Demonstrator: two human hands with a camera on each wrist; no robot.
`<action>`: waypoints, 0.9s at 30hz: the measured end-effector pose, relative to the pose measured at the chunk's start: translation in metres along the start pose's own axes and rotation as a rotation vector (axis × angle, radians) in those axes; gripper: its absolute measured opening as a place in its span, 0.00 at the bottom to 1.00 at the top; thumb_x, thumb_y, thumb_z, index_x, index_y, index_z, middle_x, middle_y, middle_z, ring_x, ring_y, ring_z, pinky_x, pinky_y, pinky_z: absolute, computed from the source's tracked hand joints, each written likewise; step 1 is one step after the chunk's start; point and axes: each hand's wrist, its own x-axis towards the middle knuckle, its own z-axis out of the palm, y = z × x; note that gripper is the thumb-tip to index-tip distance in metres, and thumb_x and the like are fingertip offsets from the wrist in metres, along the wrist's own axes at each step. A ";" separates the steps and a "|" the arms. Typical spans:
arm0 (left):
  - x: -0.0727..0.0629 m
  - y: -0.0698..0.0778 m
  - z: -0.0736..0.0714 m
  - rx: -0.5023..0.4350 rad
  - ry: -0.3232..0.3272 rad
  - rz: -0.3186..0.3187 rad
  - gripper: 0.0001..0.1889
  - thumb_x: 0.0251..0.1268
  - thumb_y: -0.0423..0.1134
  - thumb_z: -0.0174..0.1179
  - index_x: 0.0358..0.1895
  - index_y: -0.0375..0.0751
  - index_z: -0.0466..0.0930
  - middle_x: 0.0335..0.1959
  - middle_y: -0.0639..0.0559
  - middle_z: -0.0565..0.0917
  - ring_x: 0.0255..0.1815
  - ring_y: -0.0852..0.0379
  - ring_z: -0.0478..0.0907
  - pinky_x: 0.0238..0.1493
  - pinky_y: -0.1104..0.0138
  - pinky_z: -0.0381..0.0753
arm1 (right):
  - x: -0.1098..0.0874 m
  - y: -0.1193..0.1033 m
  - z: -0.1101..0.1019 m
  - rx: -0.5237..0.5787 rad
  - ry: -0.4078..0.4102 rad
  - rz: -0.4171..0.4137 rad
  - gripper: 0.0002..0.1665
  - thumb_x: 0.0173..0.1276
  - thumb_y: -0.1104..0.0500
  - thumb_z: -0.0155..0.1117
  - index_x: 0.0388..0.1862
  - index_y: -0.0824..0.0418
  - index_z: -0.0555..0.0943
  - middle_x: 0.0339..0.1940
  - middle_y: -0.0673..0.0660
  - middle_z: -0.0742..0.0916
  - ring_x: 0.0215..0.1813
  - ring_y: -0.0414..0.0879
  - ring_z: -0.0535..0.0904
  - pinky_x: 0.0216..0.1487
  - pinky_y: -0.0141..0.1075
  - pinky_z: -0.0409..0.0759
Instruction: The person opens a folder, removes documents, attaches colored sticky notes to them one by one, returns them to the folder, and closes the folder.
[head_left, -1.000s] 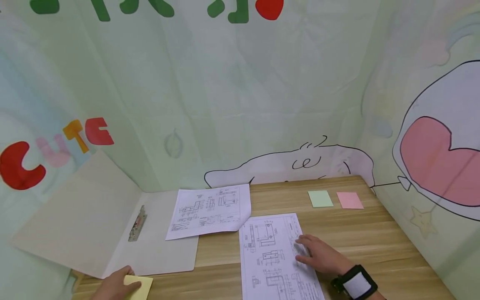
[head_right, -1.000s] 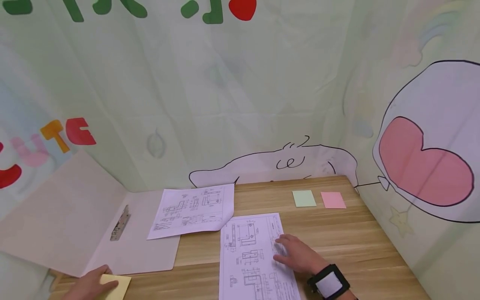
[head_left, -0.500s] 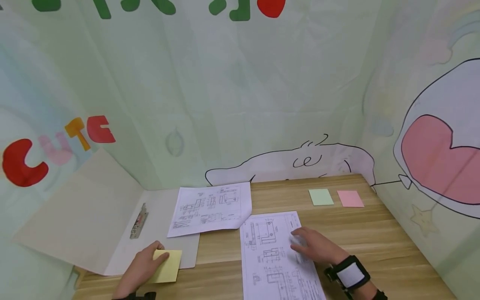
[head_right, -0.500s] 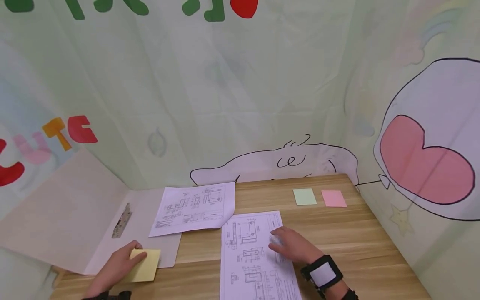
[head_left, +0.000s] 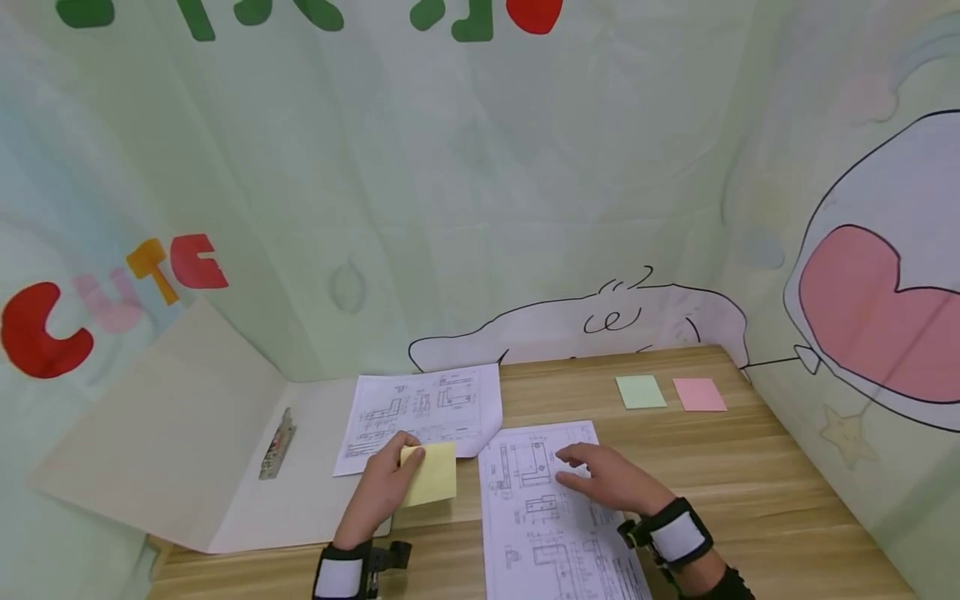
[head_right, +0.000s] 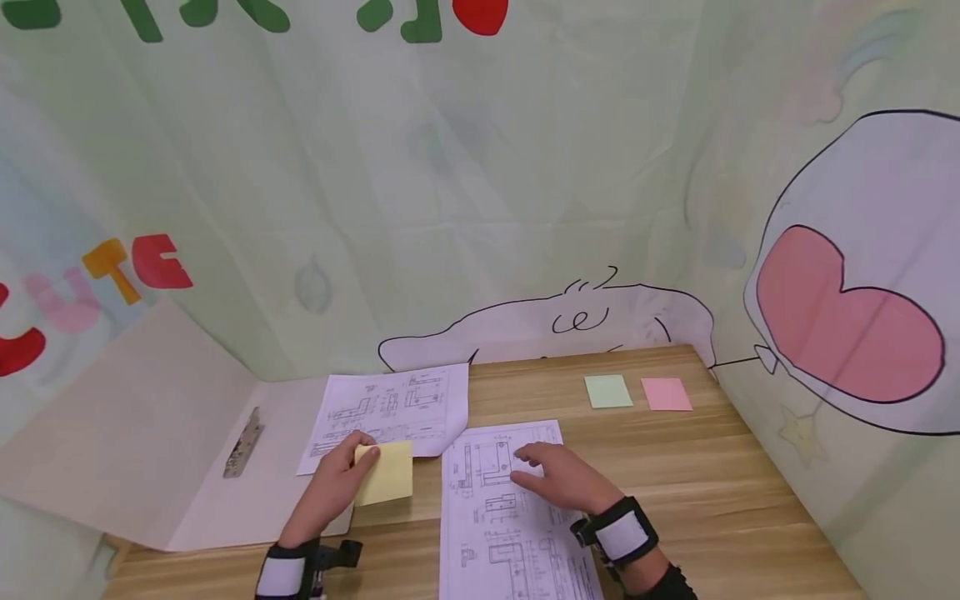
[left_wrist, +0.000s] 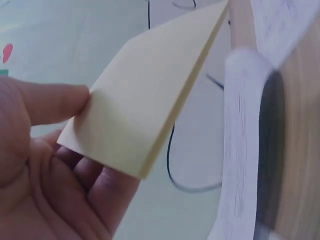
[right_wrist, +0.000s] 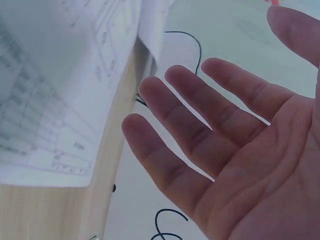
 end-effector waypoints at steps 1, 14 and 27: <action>0.002 0.004 0.005 -0.016 0.001 0.015 0.04 0.71 0.37 0.52 0.41 0.41 0.73 0.19 0.53 0.66 0.17 0.58 0.65 0.21 0.67 0.64 | 0.001 -0.002 0.000 0.007 0.002 -0.006 0.29 0.69 0.44 0.57 0.59 0.63 0.75 0.54 0.58 0.81 0.53 0.51 0.77 0.52 0.50 0.74; 0.014 0.045 0.061 -0.328 -0.069 0.053 0.10 0.73 0.35 0.46 0.50 0.36 0.72 0.23 0.49 0.70 0.23 0.55 0.69 0.24 0.69 0.68 | 0.013 -0.026 0.001 0.137 0.029 -0.052 0.30 0.75 0.44 0.46 0.63 0.64 0.72 0.58 0.59 0.79 0.58 0.52 0.75 0.55 0.50 0.73; 0.016 0.057 0.086 -0.355 -0.030 0.053 0.09 0.72 0.35 0.47 0.48 0.36 0.74 0.26 0.47 0.74 0.23 0.56 0.72 0.24 0.67 0.71 | 0.019 -0.027 0.009 0.360 -0.006 -0.074 0.11 0.75 0.54 0.50 0.42 0.58 0.78 0.35 0.51 0.82 0.41 0.54 0.79 0.43 0.43 0.75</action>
